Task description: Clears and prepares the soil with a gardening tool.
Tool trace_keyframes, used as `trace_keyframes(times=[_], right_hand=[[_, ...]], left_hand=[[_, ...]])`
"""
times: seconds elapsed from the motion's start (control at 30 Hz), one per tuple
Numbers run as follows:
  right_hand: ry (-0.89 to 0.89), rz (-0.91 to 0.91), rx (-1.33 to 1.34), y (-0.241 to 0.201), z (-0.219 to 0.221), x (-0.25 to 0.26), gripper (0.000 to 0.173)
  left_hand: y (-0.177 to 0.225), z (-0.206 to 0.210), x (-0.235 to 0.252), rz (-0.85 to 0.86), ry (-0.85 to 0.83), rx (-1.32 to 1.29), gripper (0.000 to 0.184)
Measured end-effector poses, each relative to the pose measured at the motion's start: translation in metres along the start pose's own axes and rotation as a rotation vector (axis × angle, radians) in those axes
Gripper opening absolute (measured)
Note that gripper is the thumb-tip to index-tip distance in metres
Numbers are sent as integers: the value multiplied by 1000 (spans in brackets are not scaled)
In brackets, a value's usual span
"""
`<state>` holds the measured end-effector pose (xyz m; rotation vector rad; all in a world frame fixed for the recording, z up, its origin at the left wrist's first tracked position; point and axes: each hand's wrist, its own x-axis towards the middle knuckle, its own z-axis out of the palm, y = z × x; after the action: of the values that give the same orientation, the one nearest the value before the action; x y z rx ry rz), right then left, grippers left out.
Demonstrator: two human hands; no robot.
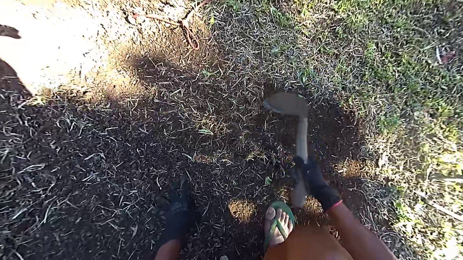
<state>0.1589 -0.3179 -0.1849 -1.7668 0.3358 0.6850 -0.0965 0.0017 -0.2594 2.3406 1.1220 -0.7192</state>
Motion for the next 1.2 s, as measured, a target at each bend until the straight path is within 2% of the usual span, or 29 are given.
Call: trace_keyframes(times=[0.1,0.17,0.23,0.3,0.37,0.43,0.57,0.63,0.7,0.73,0.8,0.87,0.93,1.0,1.07,1.13,1.2], right_hand=[[187,-160,239,-24,20,30,36],[231,-195,356,-26,46,55,36],[69,-164,192,-7,60,58,38],[-74,-15,-5,-5,52,44,40],[-99,34,-61,-26,31,34,38],[-66,-63,-3,-39,16,38,33],[113,-150,261,-49,42,70,48],[28,-135,181,-28,62,75,48],[-151,-36,-20,-2,60,59,44],[-180,19,-23,0,53,52,41],[-146,36,-22,-14,32,37,36],[-65,-62,33,-27,20,42,33],[31,-154,206,-39,29,64,36],[75,-167,326,-48,51,84,47],[-26,-152,231,-39,68,90,51],[-226,-109,-45,-23,68,82,44],[-334,-28,-205,-27,57,64,40]], left_hand=[[0,-2,-2,7,20,-3,132],[1,-1,-3,5,22,2,130],[2,-2,-3,-1,12,-8,127],[3,-2,-1,1,7,-17,127],[3,-1,0,-4,0,-9,127],[3,-3,-1,-17,-4,-4,128],[1,3,3,-8,16,11,131],[1,3,2,-8,19,11,132],[0,4,4,-9,17,13,132],[2,3,5,-13,18,9,132],[3,3,4,-18,6,31,130],[2,3,5,-25,-6,50,131],[3,1,3,-23,-9,38,132],[4,-3,2,-14,-11,12,134],[3,-2,1,-19,-19,8,133],[2,0,2,-22,-11,14,134],[4,0,5,-37,-15,42,137]])
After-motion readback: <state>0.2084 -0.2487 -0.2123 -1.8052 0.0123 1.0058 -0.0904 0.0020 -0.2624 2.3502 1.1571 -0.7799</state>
